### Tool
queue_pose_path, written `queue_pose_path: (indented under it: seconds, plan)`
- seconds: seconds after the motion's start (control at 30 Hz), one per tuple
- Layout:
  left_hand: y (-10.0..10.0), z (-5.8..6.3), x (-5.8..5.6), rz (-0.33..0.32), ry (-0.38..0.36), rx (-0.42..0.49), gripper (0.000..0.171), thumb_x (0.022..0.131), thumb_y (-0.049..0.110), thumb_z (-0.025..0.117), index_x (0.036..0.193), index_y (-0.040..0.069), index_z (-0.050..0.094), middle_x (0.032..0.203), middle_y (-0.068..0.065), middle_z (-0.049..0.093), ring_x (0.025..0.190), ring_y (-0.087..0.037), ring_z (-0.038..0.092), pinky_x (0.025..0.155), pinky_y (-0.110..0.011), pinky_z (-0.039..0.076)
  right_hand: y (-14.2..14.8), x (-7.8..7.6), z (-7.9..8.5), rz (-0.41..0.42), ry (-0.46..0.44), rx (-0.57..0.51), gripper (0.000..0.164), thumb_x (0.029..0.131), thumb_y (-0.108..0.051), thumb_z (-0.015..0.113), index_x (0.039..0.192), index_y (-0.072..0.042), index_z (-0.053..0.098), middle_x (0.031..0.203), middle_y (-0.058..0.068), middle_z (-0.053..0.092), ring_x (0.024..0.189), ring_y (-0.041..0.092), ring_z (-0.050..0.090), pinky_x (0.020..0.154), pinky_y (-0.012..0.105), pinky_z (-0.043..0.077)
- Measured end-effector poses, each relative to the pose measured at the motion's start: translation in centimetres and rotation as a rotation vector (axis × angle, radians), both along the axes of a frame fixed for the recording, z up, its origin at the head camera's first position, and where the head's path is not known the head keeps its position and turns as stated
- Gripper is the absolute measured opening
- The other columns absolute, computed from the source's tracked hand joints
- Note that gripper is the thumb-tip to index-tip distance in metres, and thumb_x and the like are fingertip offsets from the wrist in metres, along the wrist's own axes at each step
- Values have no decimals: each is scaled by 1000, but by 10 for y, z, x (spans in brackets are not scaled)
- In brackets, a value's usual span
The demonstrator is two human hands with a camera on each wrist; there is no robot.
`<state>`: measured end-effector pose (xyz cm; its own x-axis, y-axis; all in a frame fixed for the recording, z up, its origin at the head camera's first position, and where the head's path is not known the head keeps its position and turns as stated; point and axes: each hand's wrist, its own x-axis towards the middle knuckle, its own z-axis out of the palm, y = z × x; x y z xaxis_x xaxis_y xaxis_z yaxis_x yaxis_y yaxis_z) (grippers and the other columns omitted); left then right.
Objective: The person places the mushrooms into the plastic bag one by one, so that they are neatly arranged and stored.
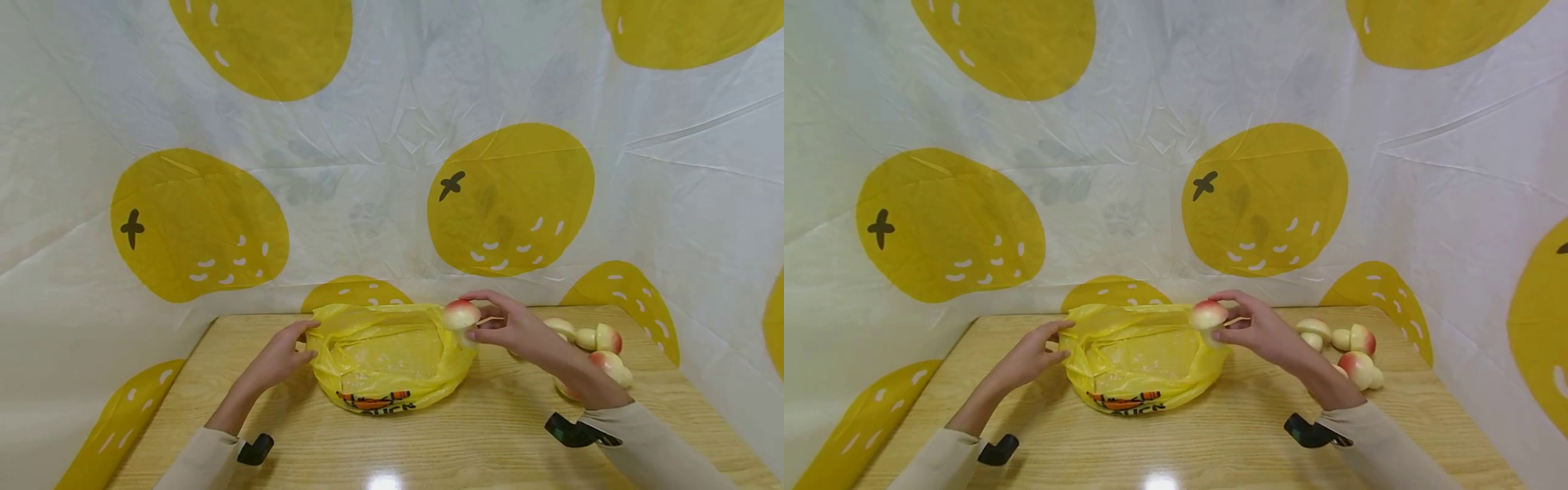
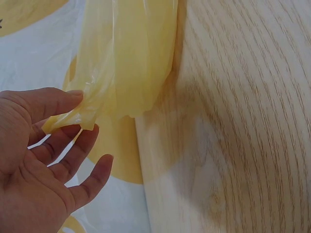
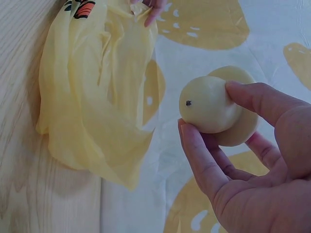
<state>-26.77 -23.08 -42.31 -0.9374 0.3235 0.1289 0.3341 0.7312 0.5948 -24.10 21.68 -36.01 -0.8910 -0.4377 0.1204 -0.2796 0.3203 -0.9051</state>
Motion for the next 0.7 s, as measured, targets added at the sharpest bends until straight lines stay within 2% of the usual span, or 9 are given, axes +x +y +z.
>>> queue_pose_path:
  seconds: [0.27,0.53,0.7]
  plan:
    - [0,-1,-1,0,2,0,58,94,4,72,147,-2,49,143,-22,54,116,-37,58,91,-48,54,-18,-10,2,22,-15,-54,59,93,-14,76,146,-12,51,121,19,65,109,33,64,87,38,57]
    - [-1,-3,-2,-5,9,-5,58,94,4,71,147,-1,49,143,-21,54,116,-36,58,90,-48,54,-36,-20,4,31,-59,-32,57,93,-21,77,145,-19,52,119,16,65,108,32,62,86,39,56]
    - [0,-2,-3,-9,14,-7,58,94,5,72,147,-1,50,143,-21,54,115,-36,58,89,-48,54,-46,-26,3,47,-70,-48,56,93,-18,76,145,-18,53,119,15,64,108,31,62,87,41,56]
